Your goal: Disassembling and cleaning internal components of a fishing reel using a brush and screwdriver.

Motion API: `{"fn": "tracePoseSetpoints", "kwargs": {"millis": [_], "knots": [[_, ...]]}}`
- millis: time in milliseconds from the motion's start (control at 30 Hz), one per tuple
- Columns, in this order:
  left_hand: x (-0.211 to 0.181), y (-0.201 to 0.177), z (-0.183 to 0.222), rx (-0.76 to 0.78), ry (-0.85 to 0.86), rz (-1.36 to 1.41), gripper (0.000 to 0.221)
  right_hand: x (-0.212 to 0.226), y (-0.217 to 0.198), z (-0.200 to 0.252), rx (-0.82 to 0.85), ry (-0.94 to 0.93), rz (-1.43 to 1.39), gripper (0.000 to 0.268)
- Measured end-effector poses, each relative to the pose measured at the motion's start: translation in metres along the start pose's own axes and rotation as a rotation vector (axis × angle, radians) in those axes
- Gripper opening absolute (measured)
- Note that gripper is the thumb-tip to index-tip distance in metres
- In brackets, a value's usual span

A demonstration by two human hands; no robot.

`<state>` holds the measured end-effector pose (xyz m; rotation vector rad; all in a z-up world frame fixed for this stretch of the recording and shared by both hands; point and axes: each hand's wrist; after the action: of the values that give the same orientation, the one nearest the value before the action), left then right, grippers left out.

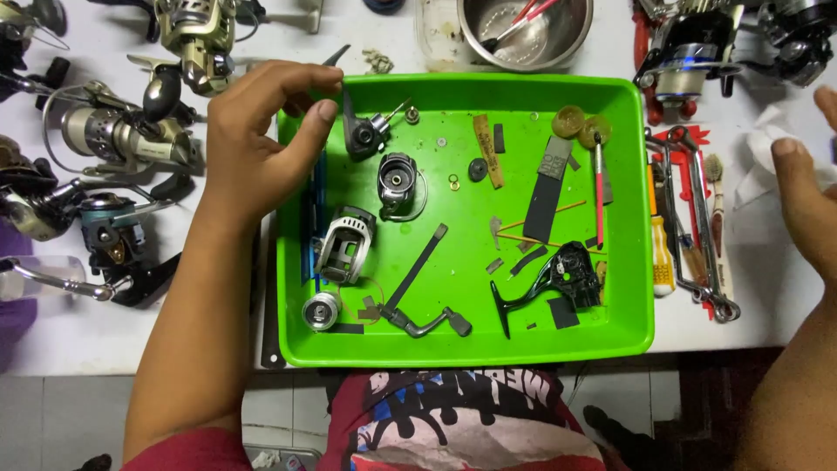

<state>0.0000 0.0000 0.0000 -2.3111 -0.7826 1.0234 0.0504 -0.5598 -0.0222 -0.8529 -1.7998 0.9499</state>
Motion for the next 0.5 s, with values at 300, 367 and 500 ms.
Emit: {"fn": "tracePoseSetpoints", "kwargs": {"millis": [300, 367, 500], "knots": [[-0.009, 0.012, 0.003, 0.07, -0.031, 0.098, 0.016, 0.148, 0.022, -0.033, 0.139, -0.521, 0.026, 0.023], [-0.007, 0.014, 0.003, 0.07, -0.034, 0.09, 0.016, 0.164, 0.036, -0.046, 0.155, -0.588, 0.026, 0.02], [-0.009, 0.015, 0.003, 0.107, -0.042, 0.059, 0.016, 0.192, 0.066, -0.071, 0.302, -0.719, 0.065, 0.022]]}}
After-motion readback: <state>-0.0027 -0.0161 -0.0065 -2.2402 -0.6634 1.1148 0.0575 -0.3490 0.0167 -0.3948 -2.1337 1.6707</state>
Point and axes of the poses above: each hand's wrist, its own z-axis away from the middle knuckle, its own y-axis out of the palm, x = y × z, and after that the axes turned 6 degrees about -z, right-handed
